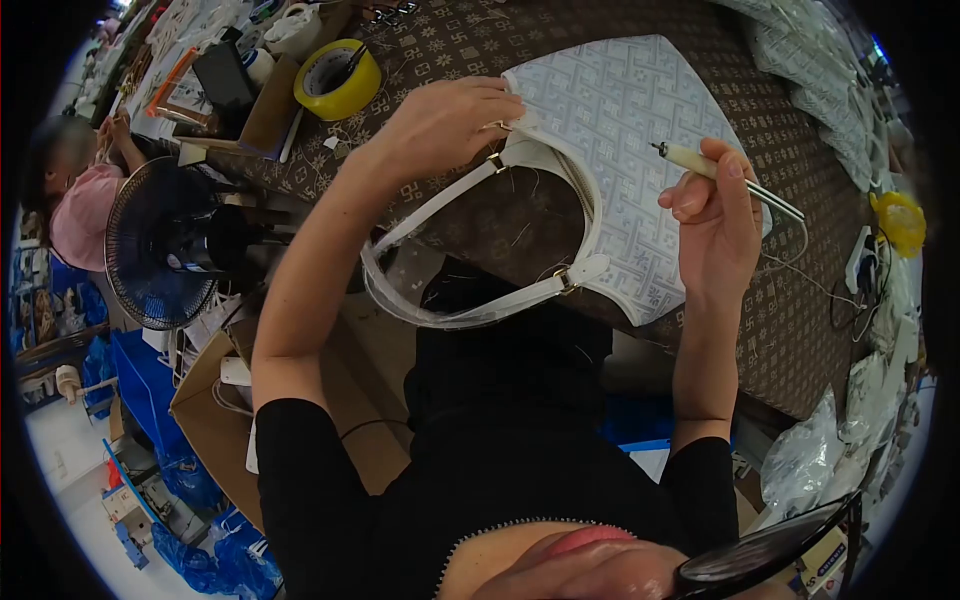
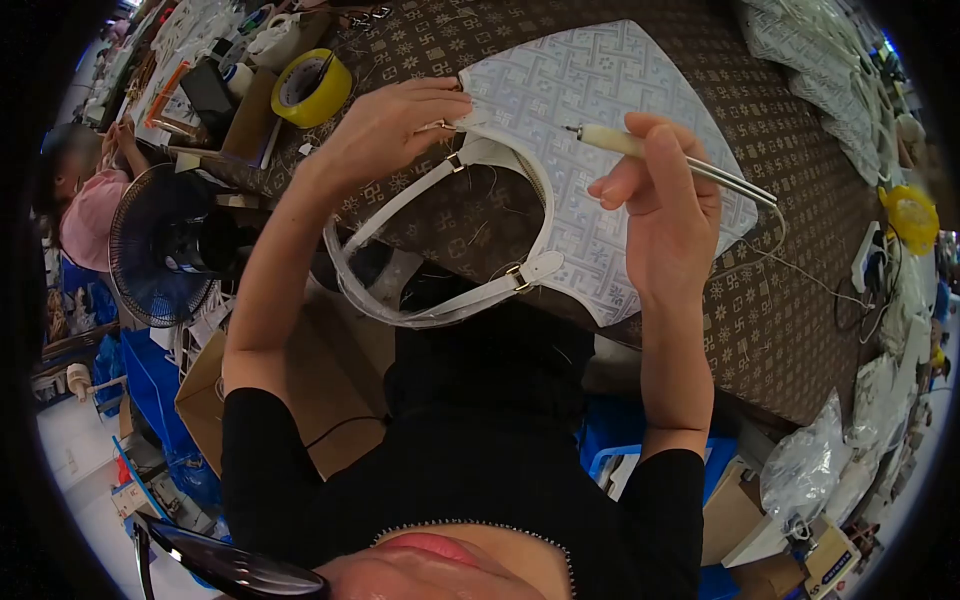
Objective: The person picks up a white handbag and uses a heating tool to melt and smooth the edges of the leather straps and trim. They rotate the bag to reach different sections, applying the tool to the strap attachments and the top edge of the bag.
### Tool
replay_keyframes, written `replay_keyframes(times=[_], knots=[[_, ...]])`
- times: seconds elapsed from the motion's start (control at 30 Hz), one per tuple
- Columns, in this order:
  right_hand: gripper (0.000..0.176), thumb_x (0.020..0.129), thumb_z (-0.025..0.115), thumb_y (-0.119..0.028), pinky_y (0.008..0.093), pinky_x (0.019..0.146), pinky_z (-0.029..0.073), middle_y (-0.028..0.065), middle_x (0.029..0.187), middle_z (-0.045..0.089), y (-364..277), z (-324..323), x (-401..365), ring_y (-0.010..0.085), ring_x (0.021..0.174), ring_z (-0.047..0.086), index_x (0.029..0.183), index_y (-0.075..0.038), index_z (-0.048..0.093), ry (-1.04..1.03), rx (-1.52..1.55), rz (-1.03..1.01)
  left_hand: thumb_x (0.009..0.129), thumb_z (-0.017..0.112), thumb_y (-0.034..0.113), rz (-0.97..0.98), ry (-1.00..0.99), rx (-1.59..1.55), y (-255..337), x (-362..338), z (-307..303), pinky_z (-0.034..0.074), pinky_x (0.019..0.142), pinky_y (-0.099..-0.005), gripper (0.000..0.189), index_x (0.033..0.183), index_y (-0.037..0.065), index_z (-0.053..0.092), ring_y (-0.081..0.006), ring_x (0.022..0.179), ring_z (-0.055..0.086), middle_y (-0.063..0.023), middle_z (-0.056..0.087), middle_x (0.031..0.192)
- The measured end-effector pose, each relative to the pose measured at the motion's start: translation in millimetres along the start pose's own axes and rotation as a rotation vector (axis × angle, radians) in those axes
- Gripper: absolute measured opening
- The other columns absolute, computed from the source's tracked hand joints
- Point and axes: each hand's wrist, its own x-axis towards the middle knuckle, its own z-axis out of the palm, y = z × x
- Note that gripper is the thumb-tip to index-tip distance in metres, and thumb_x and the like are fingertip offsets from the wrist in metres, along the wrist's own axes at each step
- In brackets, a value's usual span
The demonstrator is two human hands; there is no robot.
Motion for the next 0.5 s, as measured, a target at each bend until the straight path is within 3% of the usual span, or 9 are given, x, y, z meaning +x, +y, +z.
replay_keyframes(times=[0.07,0.13,0.27,0.5], knots=[[0.026,0.093,0.045,-0.017,0.0259,0.058,0.05,0.0067,0.06,0.057,-12.3,2.5,7.6,0.0116,0.053,0.054,0.103,0.004,0.057,-0.031,-0.019,-0.033,0.076,0.06,0.016,0.028,-0.048,-0.019,4.9,21.9,-24.6,0.048,0.075,-0.0322,0.022,0.096,0.009,0.064,-0.0247,0.088,0.06,-0.0064,0.064,0.096],[0.027,0.093,0.045,-0.017,0.0259,0.058,0.05,0.0067,0.061,0.057,-24.7,6.4,17.1,0.0111,0.054,0.055,0.104,0.004,0.057,-0.128,-0.016,-0.098,0.079,0.061,0.017,-0.215,-0.511,-0.117,15.4,50.3,-49.5,0.047,0.073,-0.03,0.02,0.095,0.006,0.065,-0.0209,0.082,0.062,-0.0068,0.066,0.089],[0.028,0.093,0.045,-0.018,0.0263,0.061,0.049,0.0065,0.062,0.058,-39.4,14.1,28.2,0.0115,0.057,0.055,0.105,0.004,0.057,-0.126,-0.098,-0.124,0.075,0.065,0.022,-0.237,-0.633,-0.378,23.9,85.8,-63.3,0.046,0.066,-0.0254,0.028,0.095,0.002,0.064,-0.0113,0.071,0.059,-0.0046,0.064,0.08],[0.027,0.094,0.043,-0.019,0.0316,0.072,0.053,0.0065,0.068,0.059,-6.6,14.3,23.0,0.0122,0.063,0.057,0.107,0.002,0.053,0.024,-0.242,0.022,0.074,0.065,0.021,-0.291,-0.734,-0.721,13.2,85.5,-34.6,0.045,0.065,-0.0244,0.027,0.092,0.001,0.065,-0.0097,0.069,0.057,-0.0032,0.063,0.077]])
